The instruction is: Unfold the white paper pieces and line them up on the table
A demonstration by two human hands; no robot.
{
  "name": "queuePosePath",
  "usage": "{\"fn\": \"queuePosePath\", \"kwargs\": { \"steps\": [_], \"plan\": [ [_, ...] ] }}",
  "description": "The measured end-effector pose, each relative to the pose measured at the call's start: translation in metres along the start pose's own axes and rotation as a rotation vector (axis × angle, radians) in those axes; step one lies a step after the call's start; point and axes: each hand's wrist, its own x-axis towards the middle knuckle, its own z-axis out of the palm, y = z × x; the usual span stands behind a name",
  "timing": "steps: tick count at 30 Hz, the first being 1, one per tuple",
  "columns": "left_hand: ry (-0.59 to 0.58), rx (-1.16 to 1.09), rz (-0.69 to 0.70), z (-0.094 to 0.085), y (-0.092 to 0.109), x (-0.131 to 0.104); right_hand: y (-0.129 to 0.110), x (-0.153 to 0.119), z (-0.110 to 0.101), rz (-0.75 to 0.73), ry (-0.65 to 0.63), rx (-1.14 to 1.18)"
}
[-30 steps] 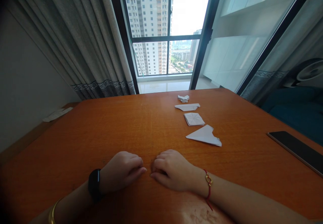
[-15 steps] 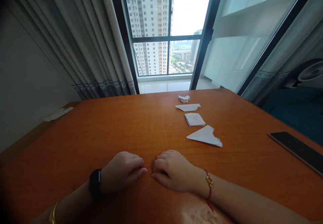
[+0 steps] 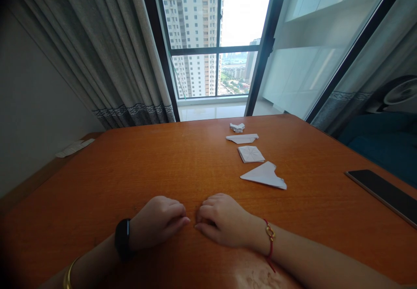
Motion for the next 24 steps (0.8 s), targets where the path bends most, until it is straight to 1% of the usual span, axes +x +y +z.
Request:
{"fn": "queuePosePath", "kwargs": {
  "steps": [24],
  "plan": [
    [-0.008, 0.008, -0.007, -0.0020, 0.0013, 0.0005, -0.0004, -0.0008, 0.0005, 0.004, -0.002, 0.001]
  ]
}}
